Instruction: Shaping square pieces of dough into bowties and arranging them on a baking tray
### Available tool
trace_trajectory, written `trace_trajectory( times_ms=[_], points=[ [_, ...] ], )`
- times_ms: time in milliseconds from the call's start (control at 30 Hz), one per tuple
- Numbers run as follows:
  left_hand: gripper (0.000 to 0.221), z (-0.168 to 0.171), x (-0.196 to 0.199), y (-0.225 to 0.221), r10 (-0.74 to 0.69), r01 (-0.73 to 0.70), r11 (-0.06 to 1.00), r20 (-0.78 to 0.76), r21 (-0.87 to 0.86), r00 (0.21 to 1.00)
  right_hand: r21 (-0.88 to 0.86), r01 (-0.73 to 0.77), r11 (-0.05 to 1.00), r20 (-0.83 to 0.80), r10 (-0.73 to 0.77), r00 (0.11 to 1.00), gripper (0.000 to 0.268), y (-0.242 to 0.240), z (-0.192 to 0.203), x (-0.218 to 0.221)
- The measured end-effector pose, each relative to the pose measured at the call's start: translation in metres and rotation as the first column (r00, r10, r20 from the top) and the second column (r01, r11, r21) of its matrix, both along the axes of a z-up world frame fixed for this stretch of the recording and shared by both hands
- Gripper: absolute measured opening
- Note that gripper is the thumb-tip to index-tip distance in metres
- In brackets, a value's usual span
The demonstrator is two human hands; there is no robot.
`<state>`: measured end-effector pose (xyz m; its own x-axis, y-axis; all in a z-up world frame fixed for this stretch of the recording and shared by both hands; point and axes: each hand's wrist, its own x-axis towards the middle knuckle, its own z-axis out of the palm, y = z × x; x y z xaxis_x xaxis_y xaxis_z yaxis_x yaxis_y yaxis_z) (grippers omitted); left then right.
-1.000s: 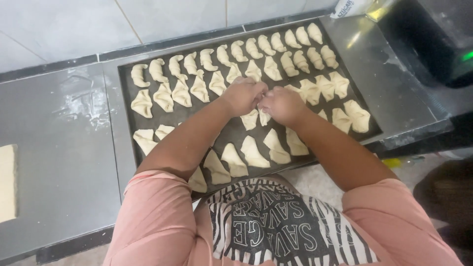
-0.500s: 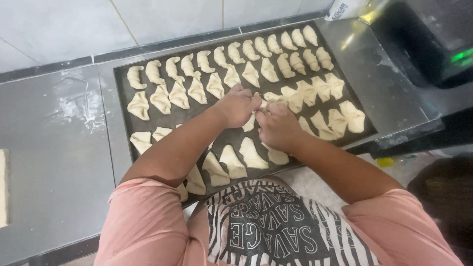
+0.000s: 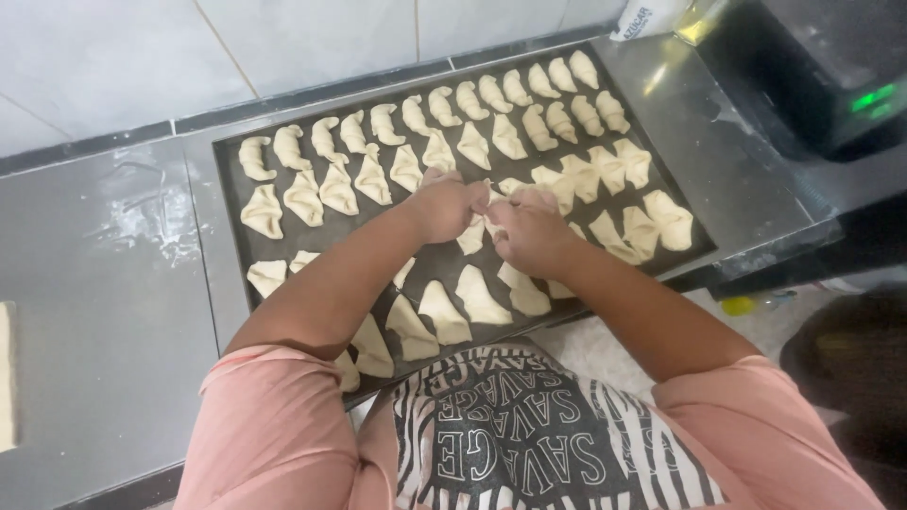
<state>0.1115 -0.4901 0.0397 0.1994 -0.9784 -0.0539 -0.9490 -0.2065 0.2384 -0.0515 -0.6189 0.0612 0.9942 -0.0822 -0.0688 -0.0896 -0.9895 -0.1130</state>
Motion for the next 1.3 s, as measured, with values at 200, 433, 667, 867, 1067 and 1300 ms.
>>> trace_trajectory(
  times_ms=[200,433,667,867,1067,1300],
  points=[
    [0.026,0.013,-0.013,0.012,0.073,-0.068,0.994,-0.061,0.084,0.995,-0.002,0.083,0.997,-0.048,-0.083,0.995,0.035,0.017,-0.003,-0.010],
    [0.032,0.043,-0.026,0.019,0.081,-0.076,0.986,-0.027,0.146,0.996,-0.258,0.001,0.966,0.222,0.058,0.973,0.058,0.027,-0.027,-0.021],
    [0.034,0.030,-0.025,0.017,0.051,-0.054,0.989,0.025,0.138,0.998,-0.085,0.073,0.994,0.222,-0.053,0.974,0.065,0.042,-0.014,-0.029],
    [0.031,0.039,-0.038,0.024,0.038,-0.041,0.999,0.107,0.033,0.994,0.064,0.123,0.990,0.202,-0.134,0.970,0.061,0.033,-0.013,-0.022],
    [0.033,0.020,-0.038,0.020,0.013,-0.012,1.000,0.138,-0.005,0.990,0.173,0.162,0.971,0.163,-0.191,0.968,0.056,0.012,-0.035,-0.014],
    [0.031,0.029,-0.040,0.015,0.003,-0.016,0.996,0.147,0.085,0.989,0.255,0.170,0.952,0.250,-0.234,0.940,0.043,-0.004,-0.011,-0.022]
  ],
)
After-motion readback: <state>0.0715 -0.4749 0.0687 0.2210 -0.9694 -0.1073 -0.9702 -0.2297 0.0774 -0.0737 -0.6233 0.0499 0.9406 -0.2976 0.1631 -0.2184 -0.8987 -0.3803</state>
